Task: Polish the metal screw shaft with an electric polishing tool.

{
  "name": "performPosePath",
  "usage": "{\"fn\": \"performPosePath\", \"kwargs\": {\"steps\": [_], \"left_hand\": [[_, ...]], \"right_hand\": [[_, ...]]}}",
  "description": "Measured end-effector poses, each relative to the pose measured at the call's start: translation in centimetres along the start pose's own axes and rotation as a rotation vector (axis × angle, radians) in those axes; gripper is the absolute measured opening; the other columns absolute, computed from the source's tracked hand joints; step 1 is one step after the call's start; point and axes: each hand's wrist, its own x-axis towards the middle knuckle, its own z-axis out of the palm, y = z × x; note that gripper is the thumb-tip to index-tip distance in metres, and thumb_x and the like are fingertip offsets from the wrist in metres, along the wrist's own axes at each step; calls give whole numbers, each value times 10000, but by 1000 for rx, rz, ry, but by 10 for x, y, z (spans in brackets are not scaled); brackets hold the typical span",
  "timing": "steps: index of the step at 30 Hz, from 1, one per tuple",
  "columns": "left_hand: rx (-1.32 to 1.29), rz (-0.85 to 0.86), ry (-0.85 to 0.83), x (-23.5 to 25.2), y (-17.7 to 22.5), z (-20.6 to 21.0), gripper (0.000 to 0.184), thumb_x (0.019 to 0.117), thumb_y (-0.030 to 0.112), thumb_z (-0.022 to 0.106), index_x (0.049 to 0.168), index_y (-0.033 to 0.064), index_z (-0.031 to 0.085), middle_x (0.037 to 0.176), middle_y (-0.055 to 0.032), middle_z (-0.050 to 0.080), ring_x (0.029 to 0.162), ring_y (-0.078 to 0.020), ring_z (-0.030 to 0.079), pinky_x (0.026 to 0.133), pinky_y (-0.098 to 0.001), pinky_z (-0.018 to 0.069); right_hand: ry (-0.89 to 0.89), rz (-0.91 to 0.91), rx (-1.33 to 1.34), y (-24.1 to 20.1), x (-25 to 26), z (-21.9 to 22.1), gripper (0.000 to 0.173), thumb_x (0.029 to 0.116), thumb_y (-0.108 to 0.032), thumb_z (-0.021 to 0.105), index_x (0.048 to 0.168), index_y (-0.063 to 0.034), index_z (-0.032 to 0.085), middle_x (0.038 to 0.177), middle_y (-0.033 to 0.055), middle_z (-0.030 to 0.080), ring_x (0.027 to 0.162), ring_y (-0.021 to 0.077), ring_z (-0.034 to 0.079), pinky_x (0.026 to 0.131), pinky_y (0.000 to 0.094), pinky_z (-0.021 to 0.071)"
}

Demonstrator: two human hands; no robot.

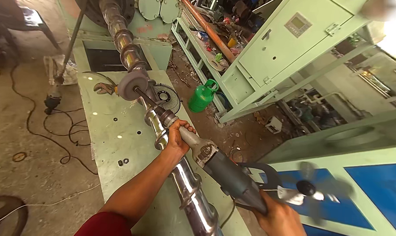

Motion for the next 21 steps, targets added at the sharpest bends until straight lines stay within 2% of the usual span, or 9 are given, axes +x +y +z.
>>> {"fn": "performPosePath", "kwargs": {"steps": [8, 11, 21], "left_hand": [[51, 11, 28, 7, -4, 1, 176, 917, 105, 529, 748, 145, 498, 649, -11, 503, 572, -153, 542, 626, -322, 531], [56, 14, 13, 10, -5, 2, 162, 903, 102, 541, 750, 144, 510, 643, -11, 503, 570, -153, 545, 626, -322, 530], [119, -24, 9, 25, -11, 15, 130, 899, 105, 569, 787, 139, 515, 660, -12, 503, 562, -144, 540, 599, -307, 530]], "right_hand": [[-31, 27, 45, 10, 11, 14, 366, 786, -277, 775, 1042, -18, 741, 789, 196, 727, 714, 426, 719, 610, 644, 531], [-28, 39, 43, 10, 11, 16, 343, 787, -278, 773, 1021, -31, 736, 780, 188, 724, 709, 418, 716, 605, 640, 529], [-39, 76, 102, 18, 16, 29, 371, 825, -327, 751, 1075, -54, 741, 772, 172, 727, 713, 408, 717, 616, 639, 530]]}}
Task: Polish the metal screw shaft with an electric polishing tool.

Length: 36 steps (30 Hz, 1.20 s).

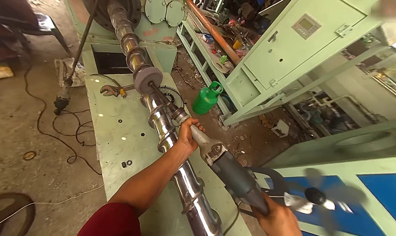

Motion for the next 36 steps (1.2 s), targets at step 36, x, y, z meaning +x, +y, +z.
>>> {"fn": "performPosePath", "kwargs": {"steps": [36], "left_hand": [[236, -94, 240, 49, -18, 7, 136, 864, 85, 644, 942, 111, 536, 713, -39, 525, 563, -163, 549, 555, -329, 529]], "right_hand": [[-119, 152, 262, 17, 30, 56, 392, 795, -412, 807, 1018, -95, 756, 806, 123, 732, 788, 327, 724, 744, 628, 553]]}}
